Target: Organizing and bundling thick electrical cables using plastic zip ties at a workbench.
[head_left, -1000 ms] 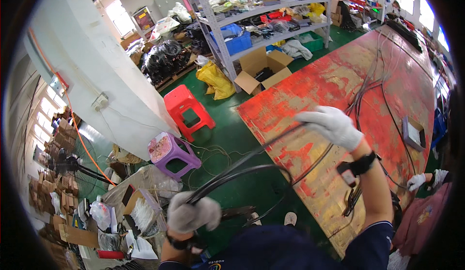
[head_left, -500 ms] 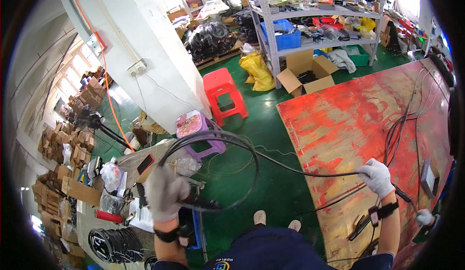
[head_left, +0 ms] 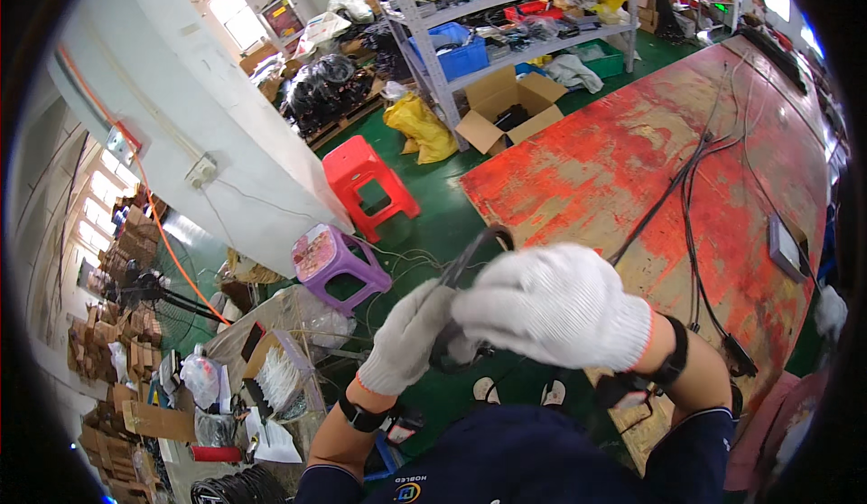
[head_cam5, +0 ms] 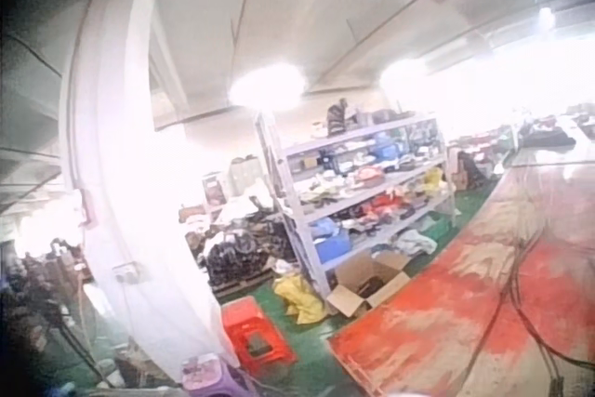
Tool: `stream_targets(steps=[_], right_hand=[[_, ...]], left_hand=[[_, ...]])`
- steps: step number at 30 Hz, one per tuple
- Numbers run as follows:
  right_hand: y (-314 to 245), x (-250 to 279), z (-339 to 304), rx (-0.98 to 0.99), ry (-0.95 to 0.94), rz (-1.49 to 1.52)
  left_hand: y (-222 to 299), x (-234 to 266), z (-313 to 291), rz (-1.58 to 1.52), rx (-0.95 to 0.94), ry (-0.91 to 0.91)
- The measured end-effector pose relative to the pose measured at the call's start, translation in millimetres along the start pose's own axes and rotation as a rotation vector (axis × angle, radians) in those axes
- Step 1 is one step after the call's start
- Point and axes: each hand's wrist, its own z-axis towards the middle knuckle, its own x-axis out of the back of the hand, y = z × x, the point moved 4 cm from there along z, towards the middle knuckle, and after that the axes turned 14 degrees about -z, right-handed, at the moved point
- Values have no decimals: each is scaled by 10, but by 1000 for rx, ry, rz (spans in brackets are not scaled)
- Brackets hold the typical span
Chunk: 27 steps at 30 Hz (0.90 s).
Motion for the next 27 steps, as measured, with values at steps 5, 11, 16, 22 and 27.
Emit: stream_targets(steps=[5,11,16,22,27], right_hand=[[311,-197,188,75,-123,-72],[1675,-284,-898,-411,-56,-143],[2630,-591,-2804,-769,139,-57],[1620,-920,-2088,-489,-359,2],[464,-449,-944,-13,-313,1]], left_hand=[[77,-26,-177,-279,310,-240],[115,1324,-1066,-550,48,-79],[400,1509,-1120,-624,-192,-250],[493,1562,-1086,-559,-260,67],[397,1075,-527,-155,-67,270]])
